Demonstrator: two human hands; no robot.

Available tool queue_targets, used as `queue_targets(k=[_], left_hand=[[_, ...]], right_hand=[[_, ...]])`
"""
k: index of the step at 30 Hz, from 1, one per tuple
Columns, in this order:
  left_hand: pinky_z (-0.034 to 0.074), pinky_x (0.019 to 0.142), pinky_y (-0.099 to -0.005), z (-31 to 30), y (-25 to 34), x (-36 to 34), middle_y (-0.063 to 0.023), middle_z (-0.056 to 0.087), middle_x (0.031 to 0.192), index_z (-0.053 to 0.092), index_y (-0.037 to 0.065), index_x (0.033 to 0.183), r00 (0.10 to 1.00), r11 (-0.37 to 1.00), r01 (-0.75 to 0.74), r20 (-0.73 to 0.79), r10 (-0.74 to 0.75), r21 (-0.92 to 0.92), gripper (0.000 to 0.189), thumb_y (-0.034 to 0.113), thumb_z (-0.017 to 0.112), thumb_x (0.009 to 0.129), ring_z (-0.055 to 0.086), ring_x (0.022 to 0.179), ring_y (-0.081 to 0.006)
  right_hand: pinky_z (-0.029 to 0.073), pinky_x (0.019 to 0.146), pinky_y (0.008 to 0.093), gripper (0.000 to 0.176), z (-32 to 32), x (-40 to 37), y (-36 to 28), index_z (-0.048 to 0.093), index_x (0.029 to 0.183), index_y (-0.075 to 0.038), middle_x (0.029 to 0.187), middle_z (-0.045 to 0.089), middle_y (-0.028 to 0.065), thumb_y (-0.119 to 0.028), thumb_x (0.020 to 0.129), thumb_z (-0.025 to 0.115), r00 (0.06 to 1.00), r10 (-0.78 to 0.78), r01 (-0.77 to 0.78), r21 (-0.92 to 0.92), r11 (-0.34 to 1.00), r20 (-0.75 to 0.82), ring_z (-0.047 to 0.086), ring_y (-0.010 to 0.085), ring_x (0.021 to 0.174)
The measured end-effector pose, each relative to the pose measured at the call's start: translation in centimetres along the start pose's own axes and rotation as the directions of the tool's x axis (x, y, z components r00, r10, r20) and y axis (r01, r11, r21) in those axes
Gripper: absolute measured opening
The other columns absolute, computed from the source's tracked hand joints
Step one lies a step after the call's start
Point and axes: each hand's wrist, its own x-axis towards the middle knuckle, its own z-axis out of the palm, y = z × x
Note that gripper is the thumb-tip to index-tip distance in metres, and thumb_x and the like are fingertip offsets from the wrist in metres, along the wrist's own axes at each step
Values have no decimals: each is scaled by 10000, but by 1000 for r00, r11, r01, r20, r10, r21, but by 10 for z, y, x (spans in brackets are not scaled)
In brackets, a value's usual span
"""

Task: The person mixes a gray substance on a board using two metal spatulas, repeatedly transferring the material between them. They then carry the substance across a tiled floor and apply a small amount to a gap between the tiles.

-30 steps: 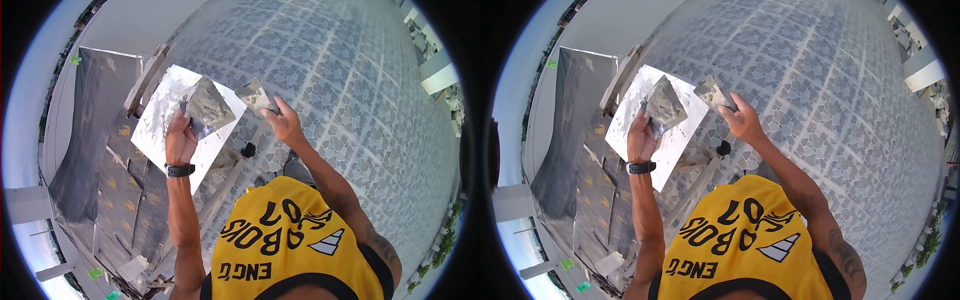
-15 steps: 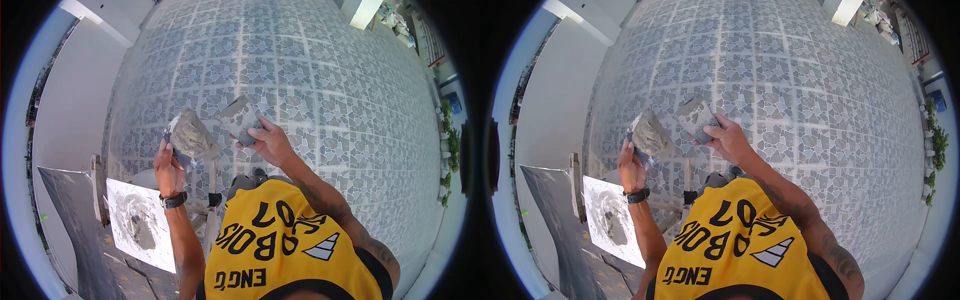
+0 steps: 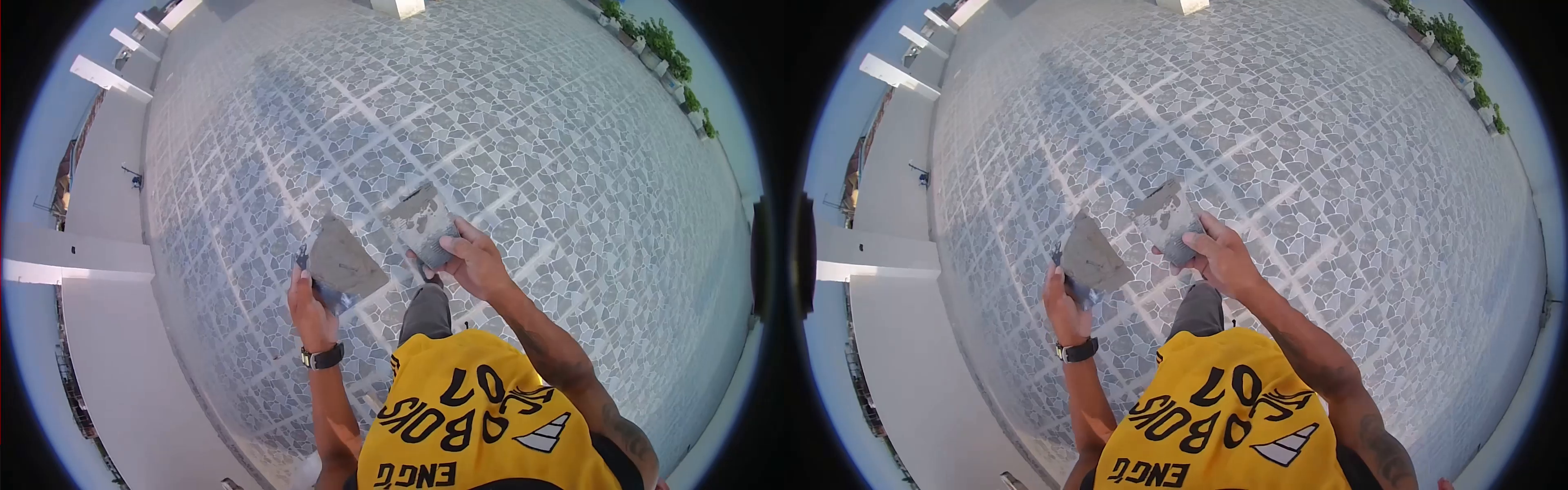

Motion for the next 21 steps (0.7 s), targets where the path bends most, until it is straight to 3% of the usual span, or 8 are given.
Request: queue_targets(k=[4,6,8,11,13,14,18,21], left_hand=[[466,956,-345,71,-16,107,-134,581,1301,475,-51,1326,992,999,53,115,-53,3,399,190,444,1009,566,1180,-228],[464,963,-348,109,-19,161,-156,574,1317,471,-59,1324,974,969,-133,207,89,210,397,155,471,990,565,1186,-252],[461,973,-353,175,-17,220,-190,562,1335,472,-65,1318,969,961,-119,241,57,250,399,108,502,960,563,1192,-279],[457,992,-363,250,-7,289,-241,541,1351,488,-74,1306,980,985,146,146,-133,-86,415,52,548,915,565,1196,-305],[461,990,-362,281,-12,335,-200,554,1333,481,-78,1323,970,984,14,237,-57,179,419,117,519,953,570,1184,-275],[468,984,-361,304,-13,359,-170,561,1314,471,-79,1337,962,982,53,255,-100,184,434,164,487,978,572,1174,-254],[420,1018,-312,389,-36,447,-158,545,1330,376,-98,1431,968,985,138,196,-155,99,545,235,460,1008,543,1197,-205],[463,993,-356,446,-57,515,-157,551,1316,427,-76,1379,964,956,-92,265,16,279,469,212,442,1009,555,1190,-224]], right_hand=[[529,793,402,455,-38,85,-31,366,1401,56,1254,569,188,-221,1042,402,991,-97,98,11,995,-97,613,279,1086],[519,820,414,472,-48,134,-63,384,1398,47,1245,572,176,-279,1057,382,978,-85,101,74,992,-192,604,267,1075],[507,844,419,489,-61,193,-118,399,1395,42,1249,570,170,-311,1056,393,963,-162,165,-4,986,-215,594,257,1074],[496,888,415,512,-83,247,-158,395,1407,41,1266,563,161,-324,1049,424,954,-236,237,-15,971,-183,586,249,1094],[487,923,412,532,-103,283,-184,383,1421,43,1279,556,156,-322,1040,450,955,-247,247,-22,969,-165,580,247,1116],[481,941,413,544,-112,305,-204,376,1428,44,1286,553,155,-322,1035,463,956,-243,239,-43,970,-162,575,245,1128],[444,1022,415,590,-171,392,-260,356,1455,32,1321,538,157,-302,1006,543,956,-292,279,-210,937,-30,549,248,1199],[424,1052,417,592,-223,469,-310,377,1452,19,1361,512,161,-266,983,597,935,-354,312,-493,812,9,517,252,1255]])
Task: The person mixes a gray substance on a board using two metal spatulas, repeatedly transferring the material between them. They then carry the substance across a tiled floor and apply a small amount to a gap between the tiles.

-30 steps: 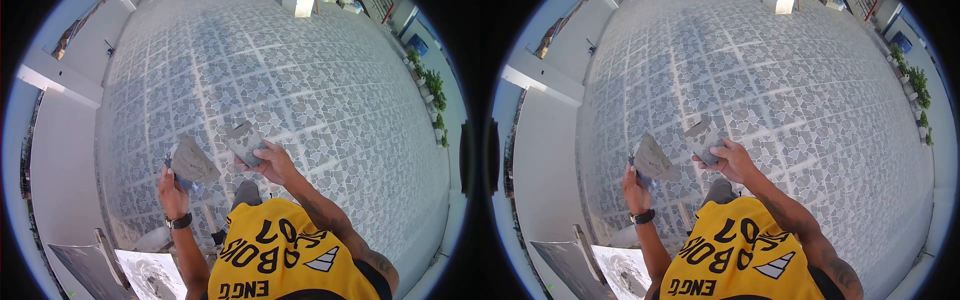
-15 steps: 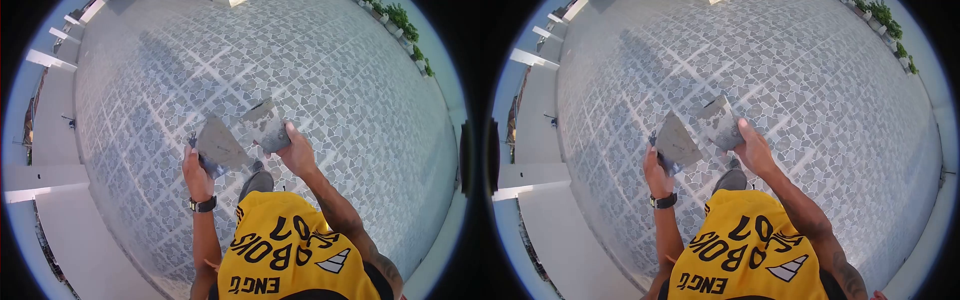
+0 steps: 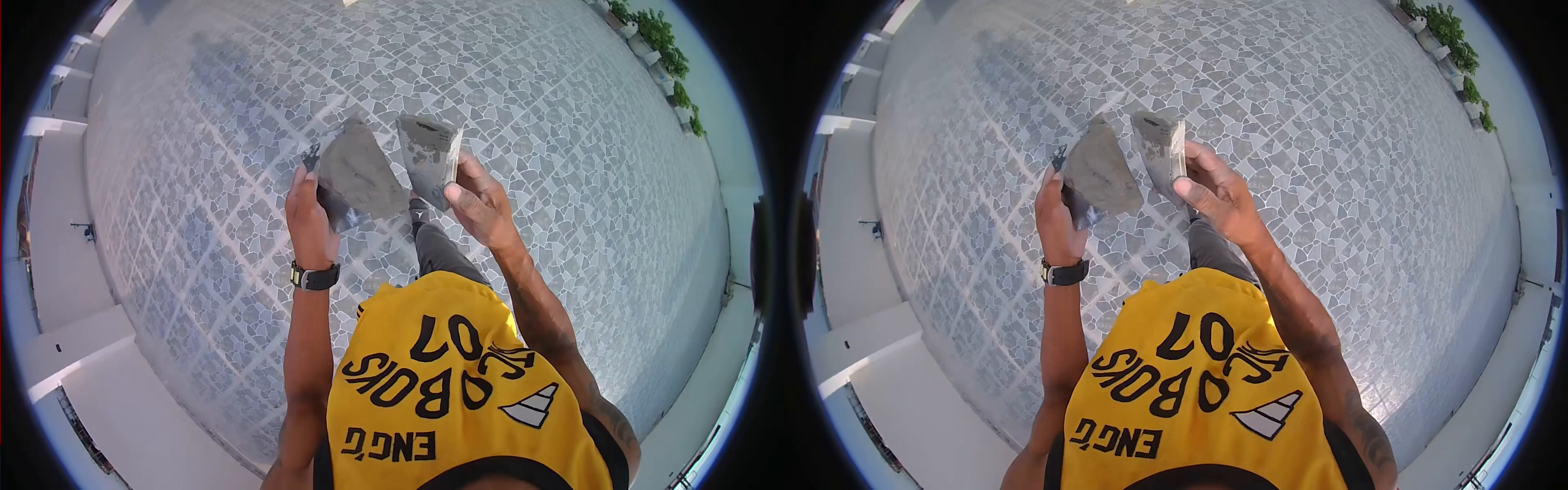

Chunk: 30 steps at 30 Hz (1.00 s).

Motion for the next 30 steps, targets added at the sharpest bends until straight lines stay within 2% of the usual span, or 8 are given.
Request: queue_targets(k=[3,6,8,15,19,21,23,30], left_hand=[[464,997,-363,47,11,80,-170,531,1351,448,-70,1355,984,961,167,-21,-176,-222,441,208,440,1013,548,1201,-219],[460,1002,-351,62,-2,142,-176,525,1368,468,-68,1333,983,969,-177,75,166,170,427,221,447,1019,551,1198,-210],[459,1000,-344,80,6,195,-170,542,1351,471,-67,1335,976,950,-214,82,200,229,429,224,449,1020,557,1190,-207],[457,984,-323,138,41,354,-117,588,1299,460,-59,1376,995,949,76,87,-52,-305,455,223,444,1018,579,1162,-186],[445,993,-324,158,50,458,-115,592,1299,453,-55,1389,990,939,133,6,-139,-318,461,213,453,1013,580,1159,-189],[438,996,-301,165,44,502,-124,588,1300,427,-78,1407,1000,965,-12,2,13,-262,485,200,457,1010,575,1152,-176],[445,974,-272,175,47,552,-132,602,1268,405,-109,1408,980,928,95,-127,-150,-362,502,189,456,1008,575,1133,-154],[422,1020,-299,210,48,669,-139,564,1333,386,-107,1425,979,942,71,-156,-128,-327,511,188,437,1011,555,1186,-180]], right_hand=[[396,1083,412,563,-32,79,-19,396,1450,3,1404,481,158,-217,976,606,992,0,14,-113,994,123,487,253,1297],[400,1088,414,566,-61,163,-30,449,1423,-16,1435,458,185,-200,926,647,965,-85,155,-282,947,246,484,287,1311],[409,1085,415,581,-82,228,-38,468,1414,-38,1442,457,185,-188,892,674,935,-109,257,-433,864,337,484,305,1315],[473,1047,413,660,-151,393,-25,479,1416,-130,1425,468,139,-89,803,722,896,21,345,-724,597,444,491,332,1303],[498,1024,405,675,-198,494,0,475,1419,-150,1420,466,123,-70,797,727,896,180,241,-786,570,405,500,325,1292],[510,1009,397,677,-215,535,-1,481,1414,-153,1416,468,123,-59,792,733,904,252,146,-802,579,346,507,323,1282],[519,993,401,690,-227,590,-5,483,1414,-156,1404,474,127,-52,781,738,904,200,211,-802,558,378,517,327,1263],[521,954,419,690,-247,754,-43,514,1382,-148,1351,485,141,-52,741,752,770,164,530,-761,375,617,543,336,1155]])
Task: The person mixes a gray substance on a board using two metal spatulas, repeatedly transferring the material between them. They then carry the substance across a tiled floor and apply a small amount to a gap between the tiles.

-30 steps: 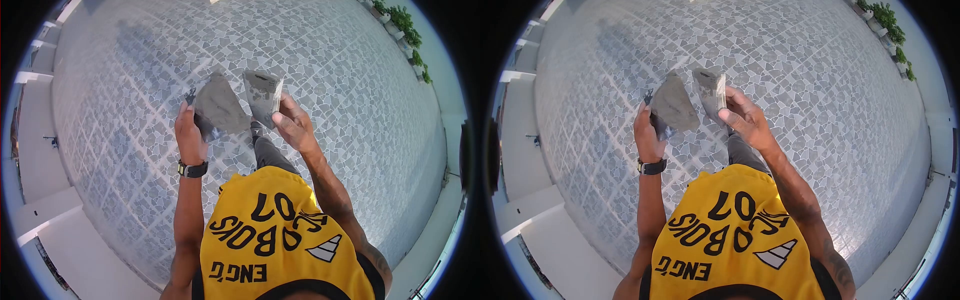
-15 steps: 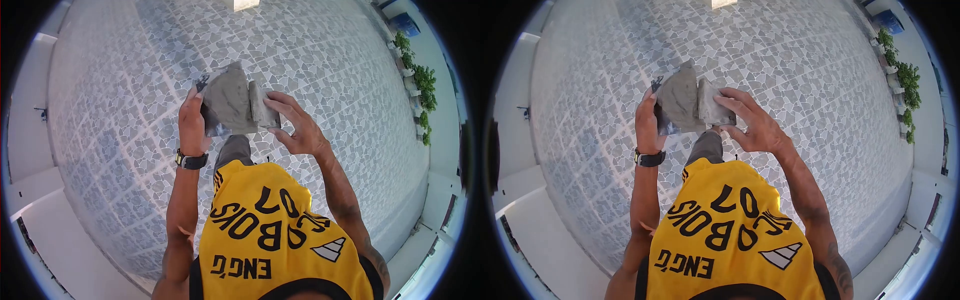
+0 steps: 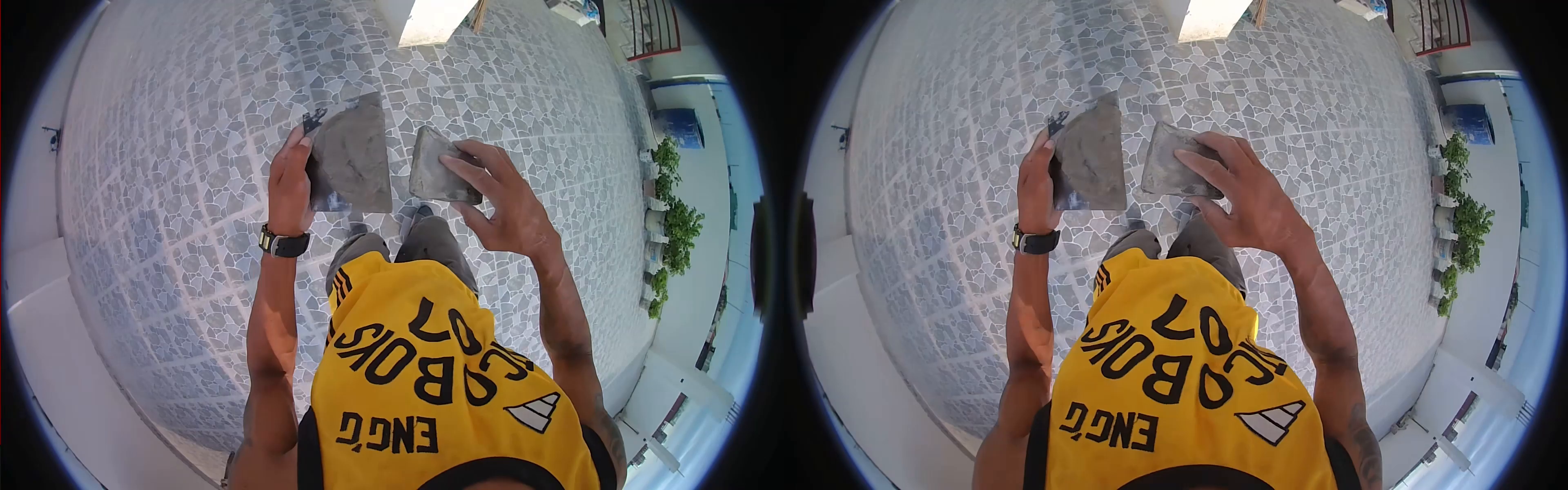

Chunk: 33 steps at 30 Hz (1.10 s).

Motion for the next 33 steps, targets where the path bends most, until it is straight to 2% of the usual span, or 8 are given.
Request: queue_targets(k=[5,8,13,23,27,30,32,33], left_hand=[[423,1015,-283,44,-33,56,-141,570,1324,373,-110,1432,997,997,-29,-80,23,-75,522,186,441,1008,563,1175,-173],[429,1009,-282,74,-60,101,-142,577,1317,365,-109,1438,977,993,-94,-197,80,-65,528,185,444,1007,571,1168,-176],[425,990,-267,146,-98,136,-114,618,1243,375,-112,1433,918,943,-191,-391,74,-272,514,145,471,998,575,1113,-139],[467,929,-272,230,-138,193,-121,628,1205,331,-111,1452,820,862,-325,-570,52,-389,570,176,501,990,597,1058,-149],[468,933,-274,230,-162,207,-123,627,1209,340,-114,1446,796,872,-331,-604,53,-360,563,181,504,995,600,1054,-151],[467,937,-271,219,-176,223,-124,627,1209,366,-116,1431,751,886,-336,-658,47,-320,548,186,508,996,599,1060,-154],[484,915,-261,211,-190,233,-126,627,1212,374,-102,1436,746,886,-358,-661,82,-294,542,177,504,991,614,1050,-155],[492,904,-256,203,-204,227,-127,627,1214,378,-95,1439,738,884,-379,-666,110,-273,539,172,502,988,621,1045,-155]], right_hand=[[503,959,429,644,-48,84,80,521,1358,-148,1326,478,153,-70,758,740,952,-247,278,-171,945,180,534,358,1128],[494,964,449,613,-73,148,143,526,1346,-140,1324,476,152,-78,772,732,879,-371,430,-163,888,301,526,364,1154],[483,986,441,565,-108,210,219,538,1323,-110,1323,481,141,-81,787,714,712,-559,661,-138,737,426,500,350,1211],[444,1021,446,541,-133,283,300,575,1304,-75,1338,493,169,-93,780,707,448,-609,820,-30,571,655,494,379,1224],[461,1000,419,499,-118,302,341,577,1324,-70,1270,559,173,-159,842,673,431,-528,605,200,771,732,560,341,1150],[473,977,389,502,-73,323,407,552,1333,-2,1220,600,169,-225,891,632,385,-425,101,420,902,819,589,288,1109],[476,962,369,548,-28,327,462,517,1342,60,1202,612,166,-269,913,608,359,-347,-316,463,828,866,592,254,1100],[464,964,372,607,1,315,481,469,1345,122,1210,598,172,-288,915,592,326,-371,-519,493,698,869,583,248,1115]])
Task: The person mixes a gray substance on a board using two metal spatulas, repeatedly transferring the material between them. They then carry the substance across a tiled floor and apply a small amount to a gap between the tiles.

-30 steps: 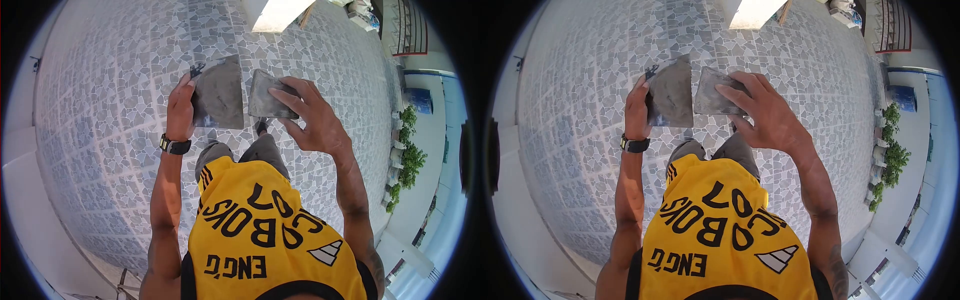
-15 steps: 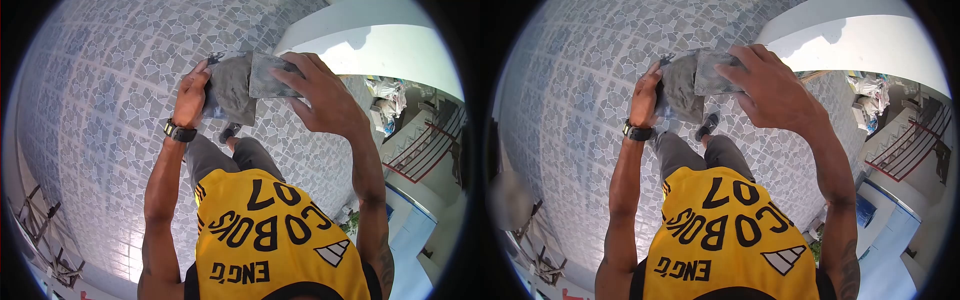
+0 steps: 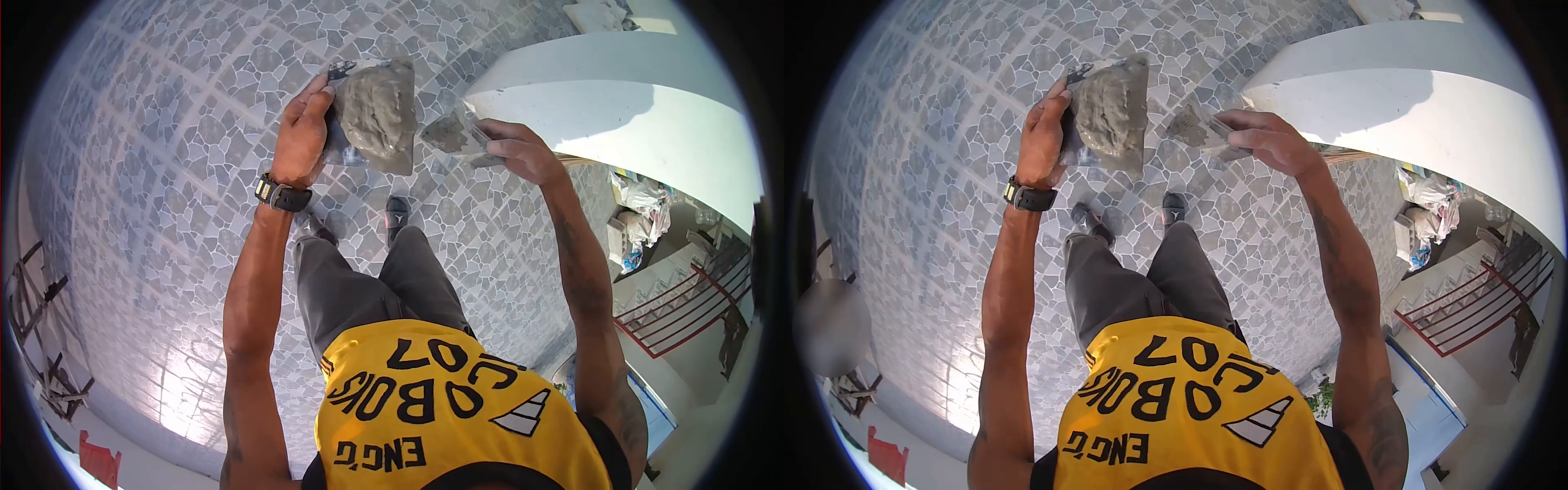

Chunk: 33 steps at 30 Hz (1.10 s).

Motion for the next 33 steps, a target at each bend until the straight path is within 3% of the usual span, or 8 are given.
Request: queue_targets(k=[5,8,13,19,23,26,29,33], left_hand=[[497,862,-256,-48,-81,46,-92,656,1144,453,-59,1411,972,998,-57,-225,61,23,516,201,529,972,625,999,-133],[493,874,-259,-91,-127,67,-89,645,1168,477,-56,1398,969,995,-99,-228,98,6,502,203,535,971,617,1019,-136],[478,911,-272,-153,-205,96,-94,649,1137,474,-57,1405,936,992,-113,-330,124,54,543,231,566,953,612,1009,-151],[481,891,-267,-202,-245,100,-110,645,1182,493,-47,1395,922,978,-111,-349,167,176,520,247,529,967,619,974,-147],[445,998,-301,-240,-263,87,-140,547,1378,436,-34,1436,905,777,-316,-72,419,544,551,284,501,991,578,1158,-182],[424,1064,-340,-239,-259,69,-162,478,1450,376,-35,1469,887,834,-238,-239,396,498,595,311,484,998,548,1237,-225],[525,874,-299,-226,-250,52,-126,598,1239,456,-28,1386,896,959,-213,-353,268,189,433,148,497,992,626,1032,-179],[536,737,-248,-222,-248,36,-95,625,1100,483,-29,1328,863,920,-201,-383,329,337,371,34,507,963,627,901,-126]], right_hand=[[439,994,411,571,-69,81,170,442,1386,97,1286,577,169,-203,916,564,997,-11,-37,580,814,80,567,251,1161],[427,1013,415,563,-105,129,258,444,1389,92,1306,571,171,-187,917,574,994,92,-44,567,823,-56,549,254,1203],[449,986,357,475,-151,212,382,546,1345,10,1220,633,128,-196,923,614,962,41,-97,-199,975,-269,578,205,1170],[428,1004,450,497,-188,320,514,614,1233,-32,1174,612,227,-248,793,697,923,-378,55,-944,326,-76,559,390,1124],[420,988,508,497,-193,357,565,597,1259,-66,1171,556,221,-238,801,681,921,-357,-89,-978,188,-152,511,426,1120],[421,977,524,474,-195,378,593,608,1237,-69,1167,548,230,-240,800,672,906,-378,-170,-982,87,-190,504,427,1128],[423,964,526,457,-193,389,620,618,1210,-77,1162,531,236,-250,792,680,881,-433,-217,-976,-8,-192,495,426,1135],[427,958,523,495,-180,387,573,595,1264,-97,1200,503,242,-250,801,681,948,3,-314,-939,-143,-318,478,428,1157]])
